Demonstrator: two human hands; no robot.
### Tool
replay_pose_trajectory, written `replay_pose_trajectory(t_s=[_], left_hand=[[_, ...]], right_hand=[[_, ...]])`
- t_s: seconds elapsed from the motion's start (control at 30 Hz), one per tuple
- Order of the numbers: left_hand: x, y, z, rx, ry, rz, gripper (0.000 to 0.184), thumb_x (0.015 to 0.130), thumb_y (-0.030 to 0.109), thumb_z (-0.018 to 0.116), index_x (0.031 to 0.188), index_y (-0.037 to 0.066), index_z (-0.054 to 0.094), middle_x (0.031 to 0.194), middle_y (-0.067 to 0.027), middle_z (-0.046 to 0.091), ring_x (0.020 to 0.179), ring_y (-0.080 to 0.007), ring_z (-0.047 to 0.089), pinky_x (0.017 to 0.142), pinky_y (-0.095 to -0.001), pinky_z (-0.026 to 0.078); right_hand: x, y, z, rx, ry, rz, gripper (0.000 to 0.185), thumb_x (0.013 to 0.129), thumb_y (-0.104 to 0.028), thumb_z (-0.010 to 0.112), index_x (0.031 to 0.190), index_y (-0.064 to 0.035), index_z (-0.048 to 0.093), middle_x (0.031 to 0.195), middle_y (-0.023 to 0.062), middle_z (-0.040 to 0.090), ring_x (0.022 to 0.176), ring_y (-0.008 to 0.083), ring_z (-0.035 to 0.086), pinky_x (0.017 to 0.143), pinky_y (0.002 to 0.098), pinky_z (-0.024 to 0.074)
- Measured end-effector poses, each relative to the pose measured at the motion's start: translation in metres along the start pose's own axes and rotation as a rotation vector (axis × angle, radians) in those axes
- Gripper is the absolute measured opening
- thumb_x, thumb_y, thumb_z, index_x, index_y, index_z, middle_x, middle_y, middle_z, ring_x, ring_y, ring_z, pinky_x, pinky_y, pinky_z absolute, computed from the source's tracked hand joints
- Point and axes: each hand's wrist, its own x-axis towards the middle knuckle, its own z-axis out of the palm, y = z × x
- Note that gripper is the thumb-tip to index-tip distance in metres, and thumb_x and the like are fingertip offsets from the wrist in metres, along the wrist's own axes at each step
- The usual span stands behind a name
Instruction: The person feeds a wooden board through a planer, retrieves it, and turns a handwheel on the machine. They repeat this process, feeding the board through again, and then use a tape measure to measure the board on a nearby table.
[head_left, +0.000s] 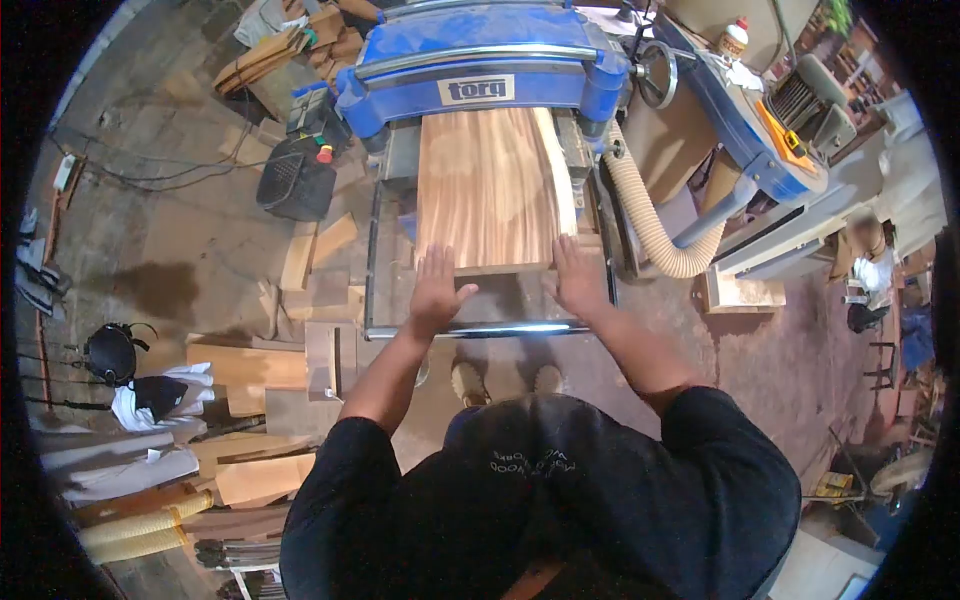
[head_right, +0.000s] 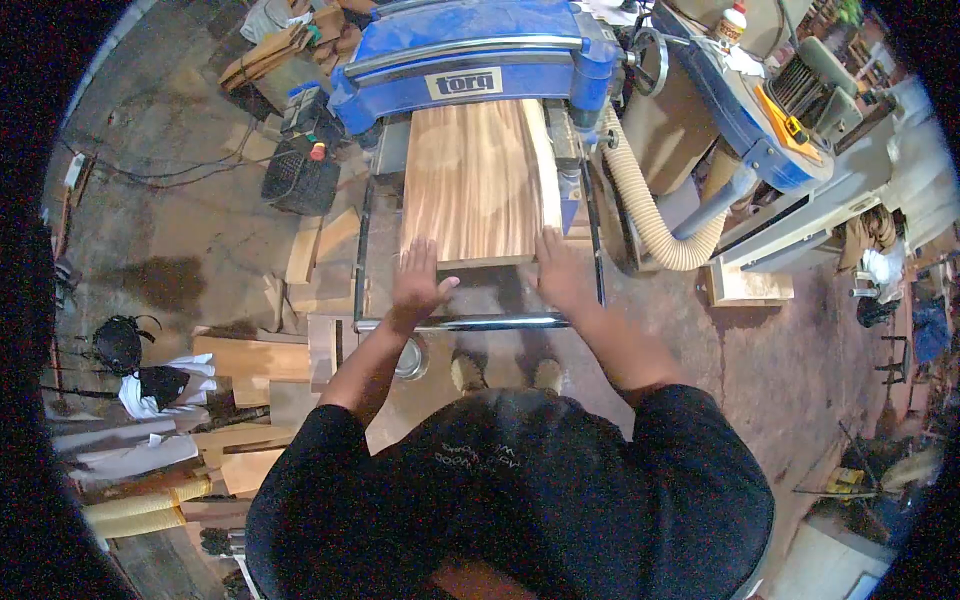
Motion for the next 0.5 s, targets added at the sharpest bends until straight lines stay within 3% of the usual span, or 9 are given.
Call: replay_pose_trajectory(t_s=[0.1,0.2,0.33,0.5], left_hand=[[-0.004,0.003,0.004,-0.008,-0.039,-0.053,0.083,0.081,0.043,0.063,0.138,-0.007,0.03,0.141,-0.0328,0.028,0.134,-0.0446,0.025,0.11,-0.0507,0.022],[0.003,-0.004,0.006,-0.007,-0.116,-0.092,0.087,0.08,0.044,0.064,0.14,-0.006,0.027,0.144,-0.0317,0.025,0.137,-0.0432,0.02,0.112,-0.05,0.018],[0.017,-0.005,-0.004,-0.033,-0.247,-0.131,0.091,0.079,0.045,0.065,0.141,-0.006,0.022,0.147,-0.03,0.018,0.14,-0.0412,0.013,0.113,-0.049,0.011],[0.026,-0.011,-0.007,-0.015,-0.269,-0.09,0.091,0.081,0.049,0.062,0.144,-0.001,0.019,0.147,-0.0317,0.017,0.139,-0.0424,0.012,0.113,-0.0502,0.011]], right_hand=[[-0.023,-0.008,-0.013,-0.056,-0.174,-0.006,0.081,0.081,-0.031,0.065,0.142,0.0037,0.024,0.149,0.0229,0.021,0.139,0.0345,0.021,0.11,0.047,0.0248],[-0.019,-0.002,-0.01,-0.034,-0.209,-0.003,0.087,0.081,-0.034,0.066,0.144,0.003,0.017,0.151,0.0205,0.015,0.142,0.0323,0.011,0.114,0.045,0.0189],[-0.007,0.0,-0.007,-0.089,-0.275,0.017,0.087,0.082,-0.034,0.066,0.144,0.0024,0.017,0.152,0.0192,0.014,0.142,0.0321,0.011,0.112,0.0482,0.0206],[0.005,0.006,-0.001,-0.15,-0.328,0.053,0.091,0.079,-0.035,0.067,0.146,-0.0024,0.014,0.154,0.0148,0.009,0.143,0.0307,0.009,0.108,0.0578,0.0226]])
